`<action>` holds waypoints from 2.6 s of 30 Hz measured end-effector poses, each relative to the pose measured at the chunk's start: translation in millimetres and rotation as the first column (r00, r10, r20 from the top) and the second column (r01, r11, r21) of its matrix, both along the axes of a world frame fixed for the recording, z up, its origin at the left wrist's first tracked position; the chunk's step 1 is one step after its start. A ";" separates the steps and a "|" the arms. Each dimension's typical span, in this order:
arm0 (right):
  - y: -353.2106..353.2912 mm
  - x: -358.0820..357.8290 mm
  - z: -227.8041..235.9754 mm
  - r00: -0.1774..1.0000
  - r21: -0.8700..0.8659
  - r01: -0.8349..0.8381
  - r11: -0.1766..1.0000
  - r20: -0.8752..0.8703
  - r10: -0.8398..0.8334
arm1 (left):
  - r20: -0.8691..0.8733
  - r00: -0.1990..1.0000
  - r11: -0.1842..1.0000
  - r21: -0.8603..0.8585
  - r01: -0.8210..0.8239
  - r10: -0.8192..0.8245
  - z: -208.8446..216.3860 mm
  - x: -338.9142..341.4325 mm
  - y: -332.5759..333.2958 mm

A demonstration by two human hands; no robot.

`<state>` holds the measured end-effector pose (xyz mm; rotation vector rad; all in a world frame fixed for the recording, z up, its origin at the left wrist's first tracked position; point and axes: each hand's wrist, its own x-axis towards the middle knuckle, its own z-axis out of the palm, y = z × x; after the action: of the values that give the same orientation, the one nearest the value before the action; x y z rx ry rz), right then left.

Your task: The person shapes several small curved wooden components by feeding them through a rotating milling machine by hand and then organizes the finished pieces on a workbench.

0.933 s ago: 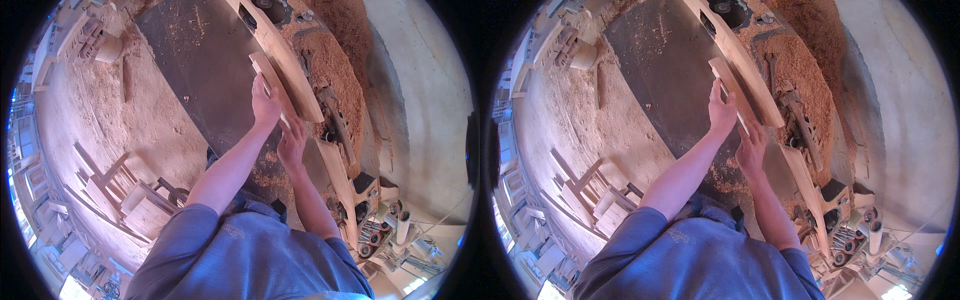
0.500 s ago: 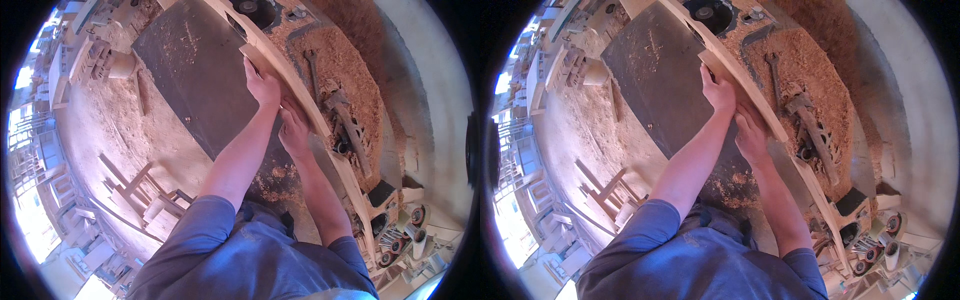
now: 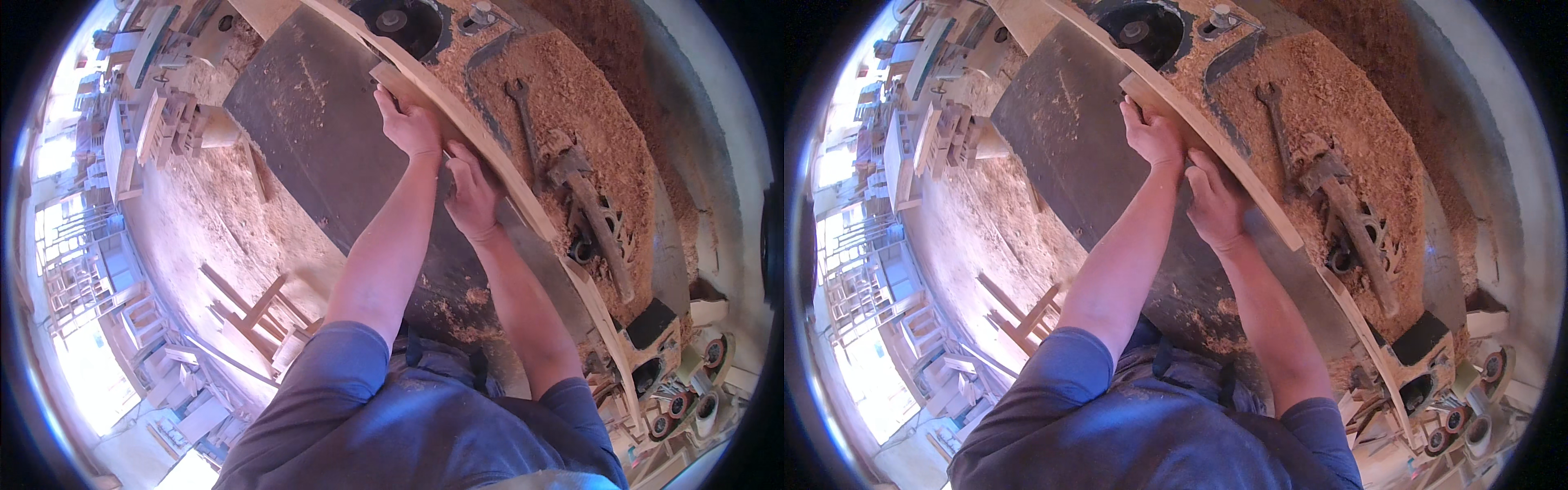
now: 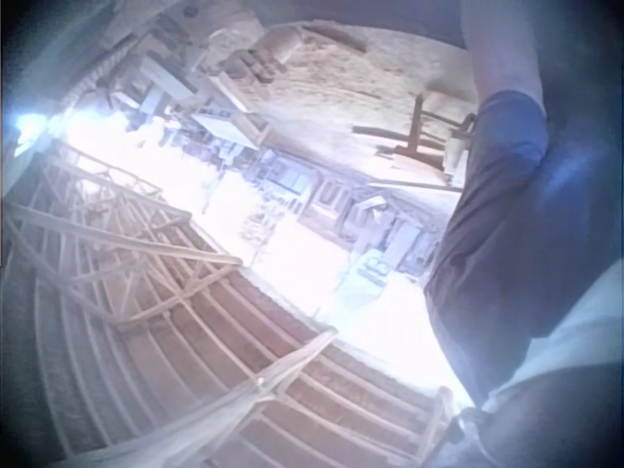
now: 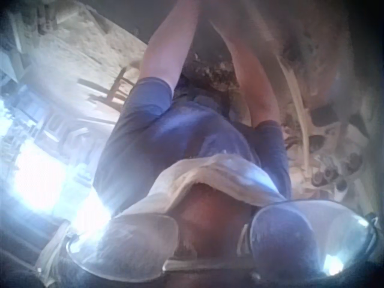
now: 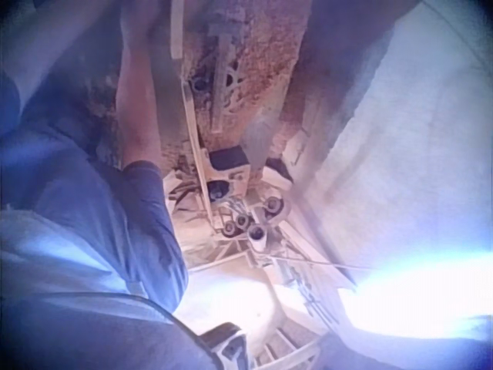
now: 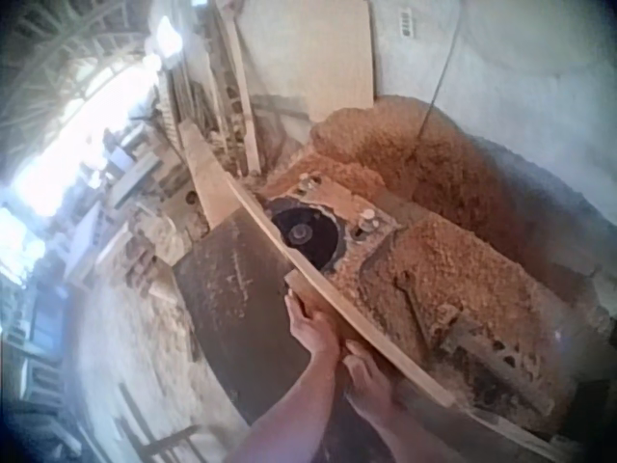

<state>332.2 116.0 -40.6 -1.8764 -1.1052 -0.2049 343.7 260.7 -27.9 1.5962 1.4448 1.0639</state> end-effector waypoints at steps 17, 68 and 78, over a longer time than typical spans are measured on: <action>77.4 5.8 14.5 0.968 -0.020 0.153 0.988 0.202 -0.146 | 0.115 0.993 0.999 -0.045 0.029 -0.023 -0.1 6.8 71.4; 413.5 -35.6 23.1 0.971 0.230 0.232 0.945 -0.121 -0.208 | -0.355 0.847 0.894 0.064 0.443 -0.394 -60.6 -5.3 452.1; 201.7 -152.2 36.3 0.973 -0.136 -0.015 0.991 -0.229 -0.017 | -0.037 0.931 0.921 -0.162 0.353 -0.363 -59.8 -161.7 247.8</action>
<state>180.1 317.6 -4.3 -1.9652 -0.9793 0.0889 182.0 508.5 -87.7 1.7131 1.1818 0.6772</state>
